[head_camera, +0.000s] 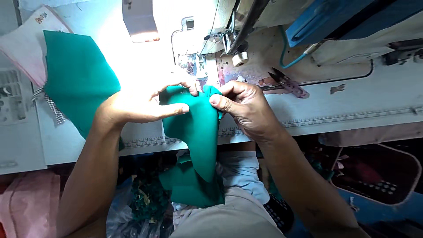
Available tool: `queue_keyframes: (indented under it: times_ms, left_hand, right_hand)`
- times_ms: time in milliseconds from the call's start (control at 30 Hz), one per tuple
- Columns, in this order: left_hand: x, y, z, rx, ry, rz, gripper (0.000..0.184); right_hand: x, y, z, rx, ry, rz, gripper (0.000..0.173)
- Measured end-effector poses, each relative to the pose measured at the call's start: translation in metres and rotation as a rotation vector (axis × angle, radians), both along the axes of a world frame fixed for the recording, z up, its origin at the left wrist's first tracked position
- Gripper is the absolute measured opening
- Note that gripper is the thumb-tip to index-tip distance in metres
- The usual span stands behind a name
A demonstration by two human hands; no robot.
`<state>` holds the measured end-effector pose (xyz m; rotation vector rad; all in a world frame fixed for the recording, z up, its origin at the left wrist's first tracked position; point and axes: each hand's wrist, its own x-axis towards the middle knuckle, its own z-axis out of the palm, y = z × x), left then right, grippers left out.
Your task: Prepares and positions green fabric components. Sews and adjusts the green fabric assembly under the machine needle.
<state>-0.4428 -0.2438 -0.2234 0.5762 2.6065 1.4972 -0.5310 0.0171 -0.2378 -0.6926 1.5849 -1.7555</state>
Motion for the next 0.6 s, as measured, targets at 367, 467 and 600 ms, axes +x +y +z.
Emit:
queue_keyframes:
  times_ms: [367, 467, 600]
  left_hand:
    - [0.009, -0.015, 0.014, 0.01, -0.203, -0.035, 0.016]
    - [0.008, -0.028, 0.029, 0.047, -0.292, -0.112, 0.018]
    - [-0.008, -0.043, 0.053, -0.508, -0.332, 0.012, 0.029]
  right_hand:
    - [0.001, 0.0, 0.0, 0.038, 0.094, 0.019, 0.005]
    - [0.001, -0.003, -0.001, 0.031, 0.079, 0.022, 0.005]
    - [-0.003, -0.012, -0.009, 0.103, 0.128, 0.005, 0.006]
